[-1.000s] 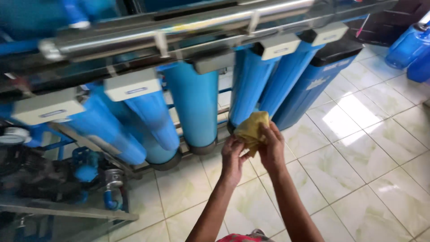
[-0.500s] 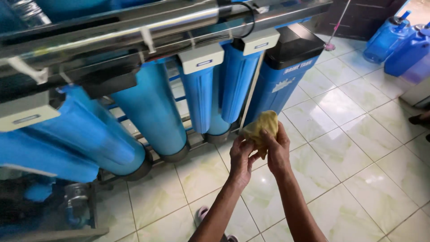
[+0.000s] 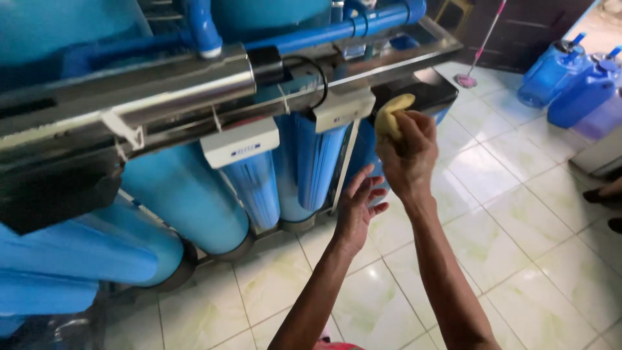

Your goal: Wiping down and cleaning various components of a water filtration and purification system using a cloth.

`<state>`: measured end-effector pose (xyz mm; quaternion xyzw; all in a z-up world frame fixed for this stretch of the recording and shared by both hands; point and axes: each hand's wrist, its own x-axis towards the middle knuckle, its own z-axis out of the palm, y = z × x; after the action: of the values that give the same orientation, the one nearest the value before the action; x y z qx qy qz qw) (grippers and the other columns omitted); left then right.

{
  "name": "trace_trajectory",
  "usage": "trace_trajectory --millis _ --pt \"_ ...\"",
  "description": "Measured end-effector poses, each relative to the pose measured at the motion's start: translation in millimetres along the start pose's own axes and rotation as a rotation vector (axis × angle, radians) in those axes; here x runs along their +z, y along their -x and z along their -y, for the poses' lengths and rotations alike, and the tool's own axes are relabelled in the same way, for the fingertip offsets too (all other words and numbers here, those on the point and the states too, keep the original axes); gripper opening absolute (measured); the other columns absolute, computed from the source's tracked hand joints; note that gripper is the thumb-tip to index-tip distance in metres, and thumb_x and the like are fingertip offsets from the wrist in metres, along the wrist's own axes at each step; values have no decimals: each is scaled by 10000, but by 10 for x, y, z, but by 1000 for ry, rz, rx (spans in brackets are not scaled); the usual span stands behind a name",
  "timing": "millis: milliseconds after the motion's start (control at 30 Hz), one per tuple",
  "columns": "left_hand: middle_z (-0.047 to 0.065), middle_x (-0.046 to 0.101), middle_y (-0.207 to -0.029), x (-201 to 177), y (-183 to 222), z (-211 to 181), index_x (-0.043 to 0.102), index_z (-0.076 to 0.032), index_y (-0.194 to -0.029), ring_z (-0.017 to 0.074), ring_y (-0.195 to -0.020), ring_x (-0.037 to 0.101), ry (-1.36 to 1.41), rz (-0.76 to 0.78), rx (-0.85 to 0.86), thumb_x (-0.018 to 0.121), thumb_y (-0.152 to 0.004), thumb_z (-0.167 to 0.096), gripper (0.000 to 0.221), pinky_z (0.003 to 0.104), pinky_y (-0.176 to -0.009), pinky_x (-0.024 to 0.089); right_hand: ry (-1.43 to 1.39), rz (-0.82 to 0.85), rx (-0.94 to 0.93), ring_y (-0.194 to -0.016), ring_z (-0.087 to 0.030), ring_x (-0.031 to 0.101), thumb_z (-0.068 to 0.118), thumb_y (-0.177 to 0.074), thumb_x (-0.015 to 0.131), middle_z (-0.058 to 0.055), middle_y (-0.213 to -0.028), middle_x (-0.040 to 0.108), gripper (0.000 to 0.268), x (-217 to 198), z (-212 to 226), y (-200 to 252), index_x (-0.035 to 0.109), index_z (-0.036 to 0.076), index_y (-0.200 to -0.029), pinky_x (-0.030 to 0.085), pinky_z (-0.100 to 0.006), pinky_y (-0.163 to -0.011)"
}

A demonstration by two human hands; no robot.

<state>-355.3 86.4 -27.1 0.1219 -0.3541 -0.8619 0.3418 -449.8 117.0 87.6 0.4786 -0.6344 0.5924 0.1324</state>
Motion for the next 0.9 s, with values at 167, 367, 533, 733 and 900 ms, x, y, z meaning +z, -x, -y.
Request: trace_trajectory --millis 167,367,533,733,900 --pt "56 622 -1387 -213 -433 39 462 -67 -1524 213 -1236 608 168 45 85 692 -940 -381 702 422 -1029 505 248 -23 -171 -1199 -377 547 -18 -828 686 -169 -1253 590 403 682 -249 -77 707 84 -1217 462 -434 -1046" --pt "45 538 -1539 43 -383 -382 423 -81 -1557 205 -1400 533 278 99 332 697 -897 -323 754 385 -1158 423 125 200 -285 -1147 -383 532 40 -696 728 -133 -1310 595 568 426 61 -289 693 91 -1261 485 -456 -1003" --pt "66 550 -1498 91 -566 96 437 -70 -1559 191 -1272 570 96 -33 280 679 -945 -268 689 383 -1053 459 125 176 -232 -1115 -355 581 59 -689 773 -131 -1246 624 512 38 -917 -255 704 96 -1196 510 -431 -933" --pt "57 576 -1470 752 -820 578 424 -137 -1567 165 -1188 633 -278 -85 197 611 -973 -344 656 333 -964 513 -444 181 156 -1077 -189 616 -37 -849 591 -93 -1188 614 433 -666 -1873 -598 662 3 -1274 519 -311 -964" --pt "107 558 -1494 1313 -1190 809 420 -104 -1591 173 -1197 618 -304 -27 353 602 -1017 -315 638 325 -986 504 -292 -8 16 -1108 -192 596 -12 -985 675 -96 -1258 578 310 -770 -1735 -1212 624 -4 -1291 509 -321 -949"
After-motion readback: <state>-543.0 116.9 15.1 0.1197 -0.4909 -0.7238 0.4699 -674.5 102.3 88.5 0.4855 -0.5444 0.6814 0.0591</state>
